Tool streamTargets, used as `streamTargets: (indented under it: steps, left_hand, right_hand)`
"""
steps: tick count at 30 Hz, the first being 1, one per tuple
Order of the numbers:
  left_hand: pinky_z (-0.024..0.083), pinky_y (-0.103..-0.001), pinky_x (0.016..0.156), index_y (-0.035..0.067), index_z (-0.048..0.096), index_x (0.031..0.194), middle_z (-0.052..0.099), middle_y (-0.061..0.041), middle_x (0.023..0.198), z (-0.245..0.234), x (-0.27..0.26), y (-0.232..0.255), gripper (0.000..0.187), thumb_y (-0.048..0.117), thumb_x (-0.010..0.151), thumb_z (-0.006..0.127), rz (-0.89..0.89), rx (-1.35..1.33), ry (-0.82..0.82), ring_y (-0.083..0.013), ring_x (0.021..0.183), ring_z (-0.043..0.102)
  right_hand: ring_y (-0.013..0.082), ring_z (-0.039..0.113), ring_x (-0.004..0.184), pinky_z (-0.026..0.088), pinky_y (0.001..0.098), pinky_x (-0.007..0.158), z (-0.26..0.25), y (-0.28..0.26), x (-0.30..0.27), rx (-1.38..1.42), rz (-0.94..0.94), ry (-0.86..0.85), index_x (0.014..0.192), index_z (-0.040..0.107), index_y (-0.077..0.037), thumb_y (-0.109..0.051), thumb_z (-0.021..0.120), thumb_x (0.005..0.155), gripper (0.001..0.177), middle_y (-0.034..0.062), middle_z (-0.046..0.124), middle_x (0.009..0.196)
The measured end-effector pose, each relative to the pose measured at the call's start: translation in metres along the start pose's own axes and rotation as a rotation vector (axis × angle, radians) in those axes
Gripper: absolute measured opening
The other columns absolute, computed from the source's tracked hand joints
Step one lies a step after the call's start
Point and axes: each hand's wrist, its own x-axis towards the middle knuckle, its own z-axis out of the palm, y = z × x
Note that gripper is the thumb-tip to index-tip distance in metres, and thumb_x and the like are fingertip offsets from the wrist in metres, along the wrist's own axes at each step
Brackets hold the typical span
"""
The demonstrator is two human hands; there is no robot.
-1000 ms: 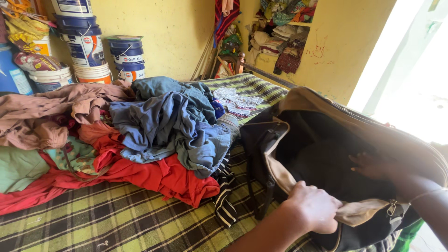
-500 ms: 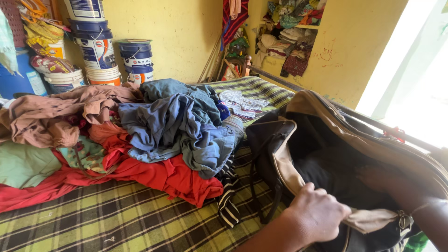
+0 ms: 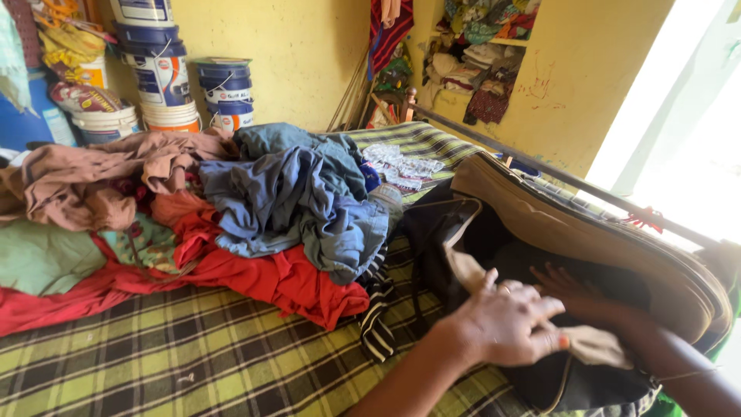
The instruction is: The person folds a pair of black shorts and a patterned light-blue shirt on a bed and places them into a black travel bag.
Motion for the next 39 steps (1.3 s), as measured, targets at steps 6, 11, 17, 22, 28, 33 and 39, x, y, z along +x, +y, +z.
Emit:
streamTargets:
  steps: [6,11,17,22,28,33,39]
  left_hand:
    - [0.030,-0.058,0.121,0.016,0.060,0.142,0.063,-0.014,0.138,-0.013,-0.013,-0.018,0.062,0.059,0.098,0.049,-0.035,0.051,0.100,-0.0342,0.141,0.050]
    - [0.026,-0.059,0.117,0.015,0.061,0.138,0.061,-0.007,0.142,-0.019,-0.019,-0.022,0.058,0.054,0.097,0.051,-0.020,0.019,0.062,-0.0284,0.143,0.044]
    - [0.042,-0.046,0.112,0.011,0.063,0.137,0.061,-0.013,0.145,-0.043,-0.047,-0.034,0.056,0.050,0.099,0.056,-0.001,-0.032,0.151,-0.0316,0.140,0.053]
    - [0.049,-0.038,0.109,0.007,0.062,0.137,0.067,-0.016,0.138,-0.078,-0.074,-0.037,0.050,0.041,0.100,0.061,0.004,-0.293,0.156,-0.0318,0.130,0.063]
    - [0.048,-0.039,0.109,0.005,0.060,0.138,0.064,-0.017,0.141,-0.098,-0.093,-0.042,0.051,0.037,0.099,0.064,0.004,-0.286,0.220,-0.0326,0.131,0.061]
    - [0.049,-0.039,0.107,0.004,0.060,0.137,0.065,-0.018,0.139,-0.110,-0.114,-0.053,0.053,0.036,0.096,0.066,0.006,-0.233,0.198,-0.0339,0.129,0.061]
    - [0.054,-0.040,0.099,0.005,0.061,0.135,0.069,-0.021,0.128,-0.139,-0.183,-0.076,0.053,0.035,0.092,0.069,-0.187,-0.109,0.108,-0.0354,0.118,0.068]
  right_hand:
    - [0.0237,-0.012,0.160,-0.003,0.0600,0.125,0.017,0.014,0.018,0.190,0.035,0.114,0.165,0.000,-0.036,-0.065,0.029,0.100,0.077,0.0013,-0.013,0.173]
    - [0.0224,-0.011,0.160,0.000,0.0547,0.128,0.008,0.017,0.009,0.076,0.013,-0.017,0.164,0.000,-0.035,-0.064,0.031,0.100,0.077,-0.0034,-0.014,0.174]
    - [0.0204,0.015,0.156,0.018,0.0414,0.128,-0.008,0.022,-0.006,0.089,-0.051,0.053,0.161,0.025,-0.035,-0.052,0.029,0.102,0.061,-0.0025,0.008,0.171]
    - [0.0263,0.046,0.136,0.039,0.0427,0.114,-0.040,0.003,-0.048,0.365,0.256,0.330,0.154,0.044,-0.025,-0.051,0.049,0.097,0.063,0.0063,0.041,0.155]
    - [0.0317,0.069,0.119,0.055,0.0450,0.100,-0.126,-0.112,-0.107,0.540,0.176,0.724,0.147,0.060,-0.016,-0.047,0.065,0.092,0.063,0.0148,0.069,0.137]
    - [0.0328,0.069,0.111,0.056,0.0444,0.086,-0.190,-0.239,-0.140,0.610,0.001,0.894,0.139,0.064,-0.015,-0.033,0.070,0.087,0.055,0.0127,0.065,0.141]
    - [0.0308,0.069,0.116,0.053,0.0392,0.098,-0.213,-0.344,-0.113,0.543,-0.483,1.042,0.128,0.069,-0.006,-0.017,0.075,0.086,0.044,0.0144,0.071,0.126]
